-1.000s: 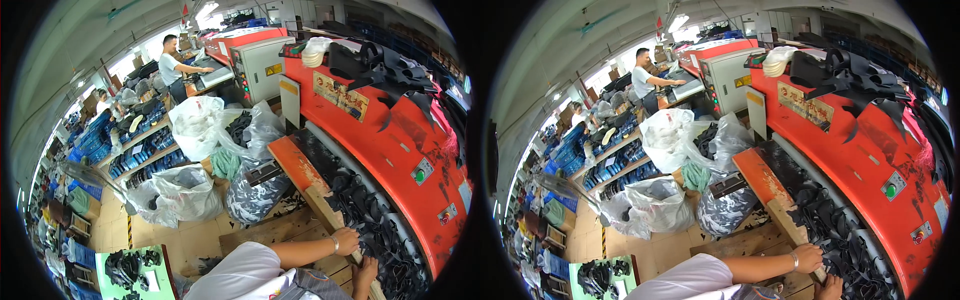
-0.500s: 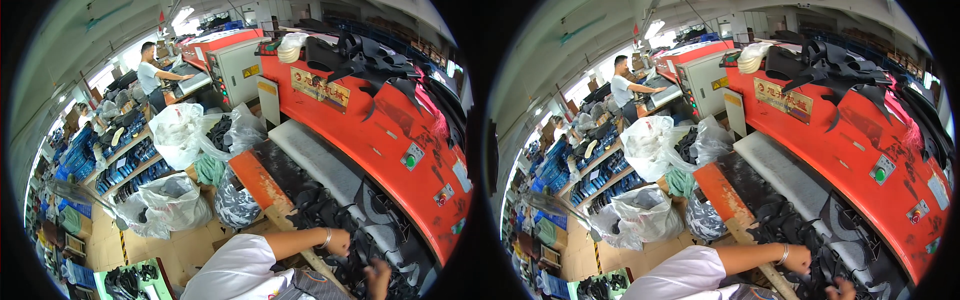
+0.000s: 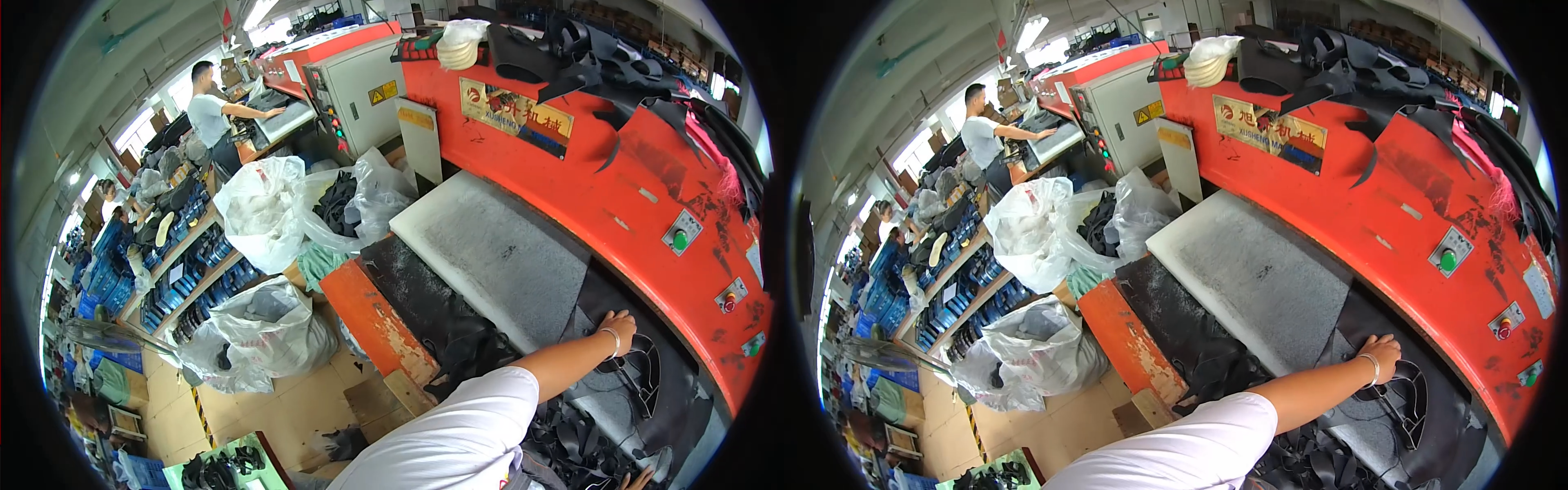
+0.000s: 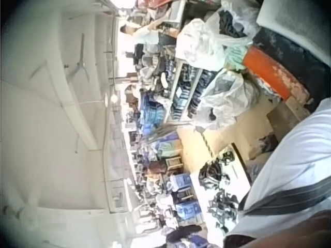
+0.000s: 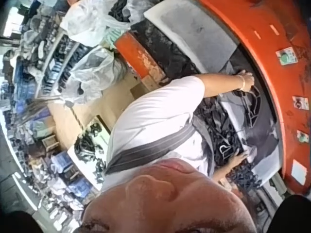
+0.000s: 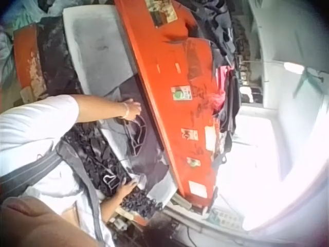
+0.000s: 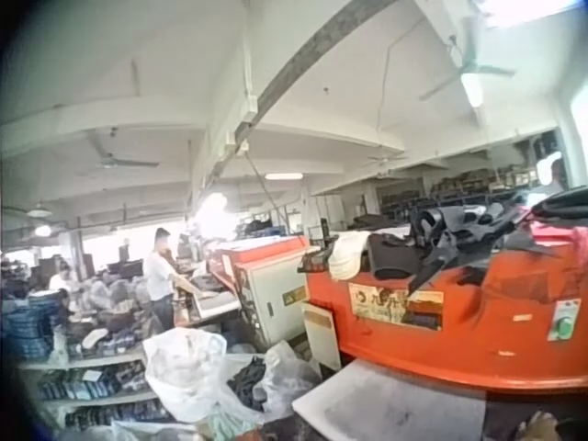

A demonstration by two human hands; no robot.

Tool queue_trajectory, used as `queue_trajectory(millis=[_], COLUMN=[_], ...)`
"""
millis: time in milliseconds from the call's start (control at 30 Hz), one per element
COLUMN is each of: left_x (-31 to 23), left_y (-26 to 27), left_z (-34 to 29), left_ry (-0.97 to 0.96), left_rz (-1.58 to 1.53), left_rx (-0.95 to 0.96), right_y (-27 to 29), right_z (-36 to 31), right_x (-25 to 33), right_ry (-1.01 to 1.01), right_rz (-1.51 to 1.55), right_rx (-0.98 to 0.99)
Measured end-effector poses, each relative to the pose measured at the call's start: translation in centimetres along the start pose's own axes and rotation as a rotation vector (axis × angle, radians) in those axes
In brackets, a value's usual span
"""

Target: Operating a large red hydraulic press using metal dies to cut shoe components from sheets of leather.

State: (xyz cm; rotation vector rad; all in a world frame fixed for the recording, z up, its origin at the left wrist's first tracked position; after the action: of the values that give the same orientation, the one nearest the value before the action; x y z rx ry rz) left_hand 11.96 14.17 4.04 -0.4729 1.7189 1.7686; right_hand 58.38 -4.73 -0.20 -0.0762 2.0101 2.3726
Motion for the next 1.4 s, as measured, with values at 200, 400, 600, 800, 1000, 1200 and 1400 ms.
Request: queue_trajectory(millis=[200, 400, 600, 800, 1000, 1200, 1400], left_x=[-1.0, -2.7, -2.6, -1.9, -7.0, -14.6, -13.8], left_y=[-0.8, -2.0, -1.1, 9.5, 8.7, -0.7, -3.1], left_z=[0.2, -4.2, -7.5, -16.7, -21.7, -21.4, -17.0], left_ry=[-0.077, -0.465, -0.421, -0.231, -0.344, -0.582, -0.488], left_rz=[0.147, -0.239, -0.42, -0.196, -0.34, -0.263, -0.276], left_rx=[-0.124, -0.318, -0.572, -0.873, -1.04, -0.565, -0.252], right_y=[-0.2, -0.8, 4.7, 12.8, 11.9, 12.5, 13.8], right_z=[2.2, 1.4, -0.2, -6.7, -3.5, -3.2, 0.6], right_x=[0.0, -1.7, 3.2, 19.8, 29.7, 25.9, 18.1], right_ry=[0.005, -0.023, 0.099, 0.079, 0.189, -0.144, -0.223], right_rz=[-0.053, -0.041, 0.157, 1.184, 1.918, 2.254, 2.014], right_rx=[-0.048, -0.043, -0.149, 0.135, 0.38, -0.171, -0.272])
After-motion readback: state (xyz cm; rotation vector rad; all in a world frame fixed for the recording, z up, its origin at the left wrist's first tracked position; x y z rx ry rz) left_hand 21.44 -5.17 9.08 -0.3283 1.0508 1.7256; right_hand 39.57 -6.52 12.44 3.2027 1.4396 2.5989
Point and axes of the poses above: each hand's wrist, its own z-axis towards the middle knuckle, its own y-axis out of the back of the hand, x = y × z, the point moved 4 cm from there along z, towards the middle knuckle, and after that the axes turned 1 degree about -y, right-handed, at the moved point
